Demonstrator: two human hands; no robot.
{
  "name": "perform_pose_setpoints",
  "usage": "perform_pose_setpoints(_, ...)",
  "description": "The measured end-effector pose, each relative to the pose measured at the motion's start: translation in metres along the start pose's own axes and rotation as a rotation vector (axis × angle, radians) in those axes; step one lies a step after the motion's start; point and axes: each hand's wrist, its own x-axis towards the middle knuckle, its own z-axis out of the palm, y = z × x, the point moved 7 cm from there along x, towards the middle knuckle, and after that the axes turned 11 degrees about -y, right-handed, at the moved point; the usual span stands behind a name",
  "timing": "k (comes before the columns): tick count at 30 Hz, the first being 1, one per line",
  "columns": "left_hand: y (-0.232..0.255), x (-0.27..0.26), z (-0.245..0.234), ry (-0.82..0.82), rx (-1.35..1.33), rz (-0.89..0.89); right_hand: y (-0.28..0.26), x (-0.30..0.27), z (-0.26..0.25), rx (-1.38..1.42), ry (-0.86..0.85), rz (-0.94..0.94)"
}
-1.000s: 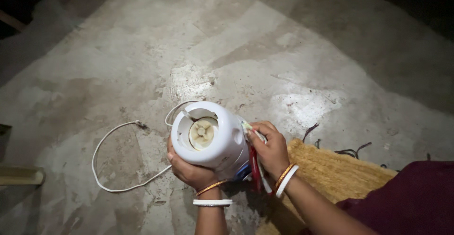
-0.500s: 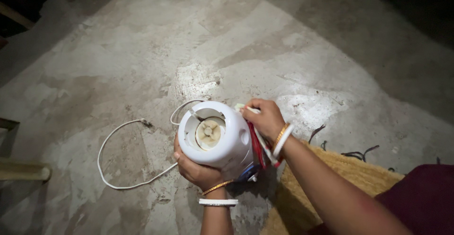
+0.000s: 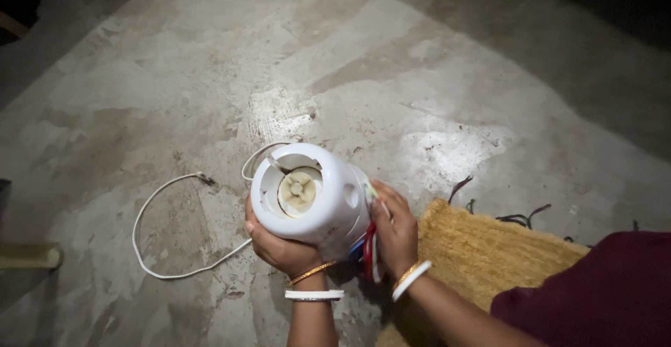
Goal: The person wipes the exterior of a white blender jar with a cloth while seated on the floor. They repeatedly wipe around the body and rim of the jar, occasionally lifting it to clean different sides.
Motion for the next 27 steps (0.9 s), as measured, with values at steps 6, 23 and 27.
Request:
perform_pose_setpoints(6,0.000,0.000,0.003,-0.007,-0.048,-0.012,0.018,0.068,0.012,0.017,-0.178,0.170)
perform_pose_setpoints(23,0.005,-0.001,0.004,-0.010,0.000,-0.002,-0.023,0.007,0.005,0.023,-0.052,0.010)
perform_pose_setpoints(27,0.003,0.000,0.002,0.002,0.032,0.016,-0.014,0.055,0.007,0.060,-0.172,0.096)
